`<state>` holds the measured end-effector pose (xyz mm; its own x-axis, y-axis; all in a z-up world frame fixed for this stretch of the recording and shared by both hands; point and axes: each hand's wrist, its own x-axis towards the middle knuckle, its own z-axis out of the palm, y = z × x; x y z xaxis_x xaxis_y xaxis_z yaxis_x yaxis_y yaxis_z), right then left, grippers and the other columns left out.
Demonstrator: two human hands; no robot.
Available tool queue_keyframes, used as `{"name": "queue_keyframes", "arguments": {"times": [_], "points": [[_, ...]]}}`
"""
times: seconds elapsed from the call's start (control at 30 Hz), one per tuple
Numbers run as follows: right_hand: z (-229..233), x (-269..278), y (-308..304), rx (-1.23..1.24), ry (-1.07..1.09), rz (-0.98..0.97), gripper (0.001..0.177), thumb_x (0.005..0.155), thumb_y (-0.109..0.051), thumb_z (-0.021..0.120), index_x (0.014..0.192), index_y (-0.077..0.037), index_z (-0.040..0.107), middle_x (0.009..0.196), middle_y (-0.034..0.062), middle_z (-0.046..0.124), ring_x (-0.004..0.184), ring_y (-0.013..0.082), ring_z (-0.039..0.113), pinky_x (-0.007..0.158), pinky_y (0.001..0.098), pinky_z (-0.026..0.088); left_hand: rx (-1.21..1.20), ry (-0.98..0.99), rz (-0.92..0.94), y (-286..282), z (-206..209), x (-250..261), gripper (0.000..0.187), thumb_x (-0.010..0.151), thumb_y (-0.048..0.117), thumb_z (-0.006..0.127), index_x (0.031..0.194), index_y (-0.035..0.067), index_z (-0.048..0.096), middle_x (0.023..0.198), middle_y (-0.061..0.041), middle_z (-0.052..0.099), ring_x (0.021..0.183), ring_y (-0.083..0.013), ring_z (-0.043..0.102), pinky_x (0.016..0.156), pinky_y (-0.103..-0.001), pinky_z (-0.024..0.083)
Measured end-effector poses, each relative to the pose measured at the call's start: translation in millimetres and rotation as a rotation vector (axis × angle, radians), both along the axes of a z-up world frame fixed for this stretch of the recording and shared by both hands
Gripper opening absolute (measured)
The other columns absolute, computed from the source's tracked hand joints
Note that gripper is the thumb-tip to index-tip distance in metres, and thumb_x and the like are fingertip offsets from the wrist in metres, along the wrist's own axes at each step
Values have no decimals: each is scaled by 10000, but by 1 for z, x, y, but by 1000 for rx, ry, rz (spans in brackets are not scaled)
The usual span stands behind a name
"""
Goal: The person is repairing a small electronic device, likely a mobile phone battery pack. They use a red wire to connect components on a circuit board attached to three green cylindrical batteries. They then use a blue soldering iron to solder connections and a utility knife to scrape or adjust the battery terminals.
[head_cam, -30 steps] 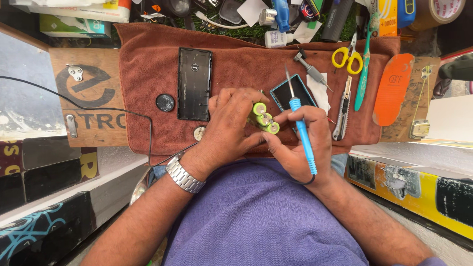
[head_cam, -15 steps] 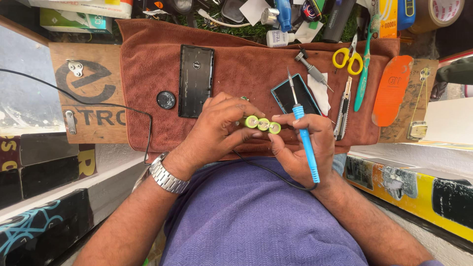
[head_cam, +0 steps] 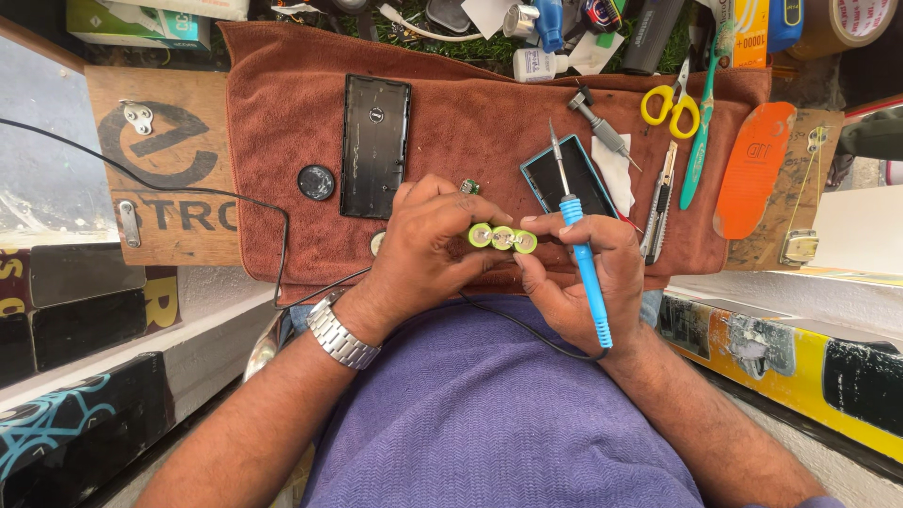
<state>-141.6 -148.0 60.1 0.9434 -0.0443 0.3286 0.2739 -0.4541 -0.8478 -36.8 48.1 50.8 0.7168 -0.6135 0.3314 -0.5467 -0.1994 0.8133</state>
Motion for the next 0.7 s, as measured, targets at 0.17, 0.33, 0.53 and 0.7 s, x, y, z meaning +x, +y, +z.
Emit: {"name": "queue_keyframes", "arguments": {"times": [0.17, 0.33, 0.53, 0.7], "points": [[1, 0, -3, -26, -16, 49, 559, 911, 61, 765, 1256, -73, 347, 1188, 206, 671, 1121, 234, 724, 972, 350, 621, 31, -18, 1, -5, -8, -5, 274, 797, 251, 866, 1043, 248, 744, 996, 133, 723, 976, -152, 567, 917, -374, 346], [3, -1, -12, -70, -98, 22, 413, 1000, -183, 663, 1273, -94, 365, 1164, 190, 670, 993, 215, 709, 873, 335, 602, 51, -1, -21, -9, -14, -7, 287, 815, 188, 811, 1086, 254, 744, 1054, 135, 735, 1022, -169, 567, 930, -369, 343], [10, -13, -8, 493, -156, -128, 417, 1115, -431, 590, 1314, -129, 382, 1095, 125, 595, 925, 190, 637, 827, 388, 593, 26, 8, 56, -12, -9, -10, 232, 836, 263, 845, 1038, 252, 731, 1023, 117, 713, 1032, -156, 577, 917, -380, 322], [19, -33, -12, 547, -75, -63, 316, 1112, -271, 626, 1269, -98, 414, 1051, 168, 638, 910, 214, 674, 868, 443, 617, 21, 37, 104, -13, -8, -8, 274, 826, 323, 864, 1043, 227, 726, 1038, 94, 715, 1035, -160, 572, 912, -385, 315]]}}
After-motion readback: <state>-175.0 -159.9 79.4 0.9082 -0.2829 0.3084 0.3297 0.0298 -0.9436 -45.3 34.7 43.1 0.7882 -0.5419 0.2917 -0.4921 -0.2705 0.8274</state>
